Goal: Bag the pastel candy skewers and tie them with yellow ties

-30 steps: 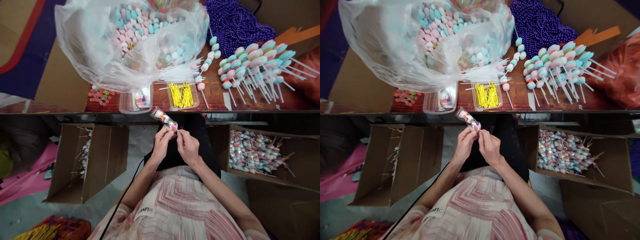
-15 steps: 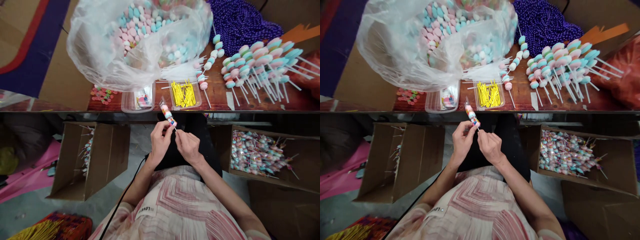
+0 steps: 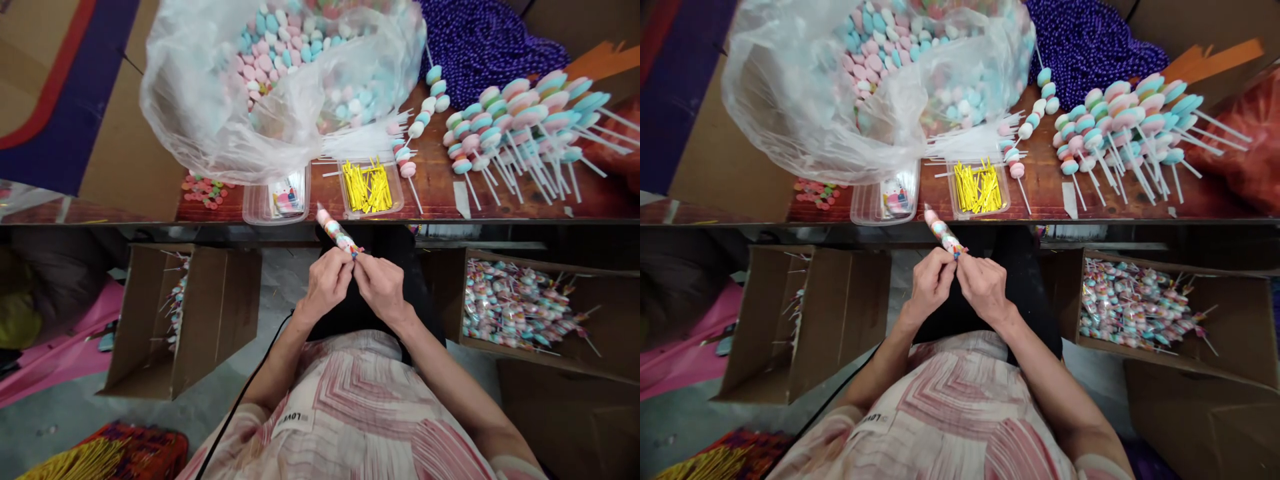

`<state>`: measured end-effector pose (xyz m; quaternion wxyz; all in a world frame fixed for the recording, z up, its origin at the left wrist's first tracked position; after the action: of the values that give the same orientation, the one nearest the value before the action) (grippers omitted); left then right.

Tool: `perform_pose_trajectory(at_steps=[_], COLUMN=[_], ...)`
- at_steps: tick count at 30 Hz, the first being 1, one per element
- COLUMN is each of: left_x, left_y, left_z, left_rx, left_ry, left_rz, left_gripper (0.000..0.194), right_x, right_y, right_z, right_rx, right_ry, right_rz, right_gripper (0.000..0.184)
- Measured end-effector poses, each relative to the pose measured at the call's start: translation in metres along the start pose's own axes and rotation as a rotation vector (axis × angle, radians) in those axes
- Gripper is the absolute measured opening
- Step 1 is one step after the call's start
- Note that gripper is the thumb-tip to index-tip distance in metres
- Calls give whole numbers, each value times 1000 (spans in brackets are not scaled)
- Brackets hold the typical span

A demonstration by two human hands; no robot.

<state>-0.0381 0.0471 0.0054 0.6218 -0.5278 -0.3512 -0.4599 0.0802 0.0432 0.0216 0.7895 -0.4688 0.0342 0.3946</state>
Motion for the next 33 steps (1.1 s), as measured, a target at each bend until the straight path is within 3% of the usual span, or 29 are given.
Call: perform_pose_trajectory(at_steps=[2, 5, 9, 13, 20, 23, 31, 33], left_x=[1, -3, -18, -32, -25, -24, -24, -25], left_y=[2, -1, 3, 18, 18, 25, 32, 25], left_z=[-3, -11, -18, -10, 7, 6, 4, 7], left_rx=[-33, 69, 224, 207, 230, 179, -20, 10], left_ry=[2, -60, -192, -363, -459, -485, -545, -560], left_rz=[-65, -199, -409, -667, -846, -880, -866, -913], left_gripper=[21, 25, 31, 35, 45, 43, 33, 38], right_x=[3, 6, 17, 21, 20, 21, 21, 22], right_y=[-4, -7, -2, 10, 18, 17, 22, 23], right_z=[2, 1, -10, -17, -23, -26, -21, -19], right_rx=[17, 47, 92, 82, -119, -184, -152, -167], right_ry=[31, 135, 416, 595, 673, 677, 696, 717], right_rz=[70, 169, 387, 632, 819, 822, 918, 947], right_gripper=[23, 18, 16, 17, 20, 22, 25, 24])
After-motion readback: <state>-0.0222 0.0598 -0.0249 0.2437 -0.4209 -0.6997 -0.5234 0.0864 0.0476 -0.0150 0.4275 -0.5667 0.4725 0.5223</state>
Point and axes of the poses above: each hand's wrist, its own z-axis towards the middle knuckle, its own y-axis out of the palm, x = y × z, the point moved 7 cm from there along z, towards the middle knuckle, and after that the axes turned 3 degrees about -x, right-handed, at the moved point
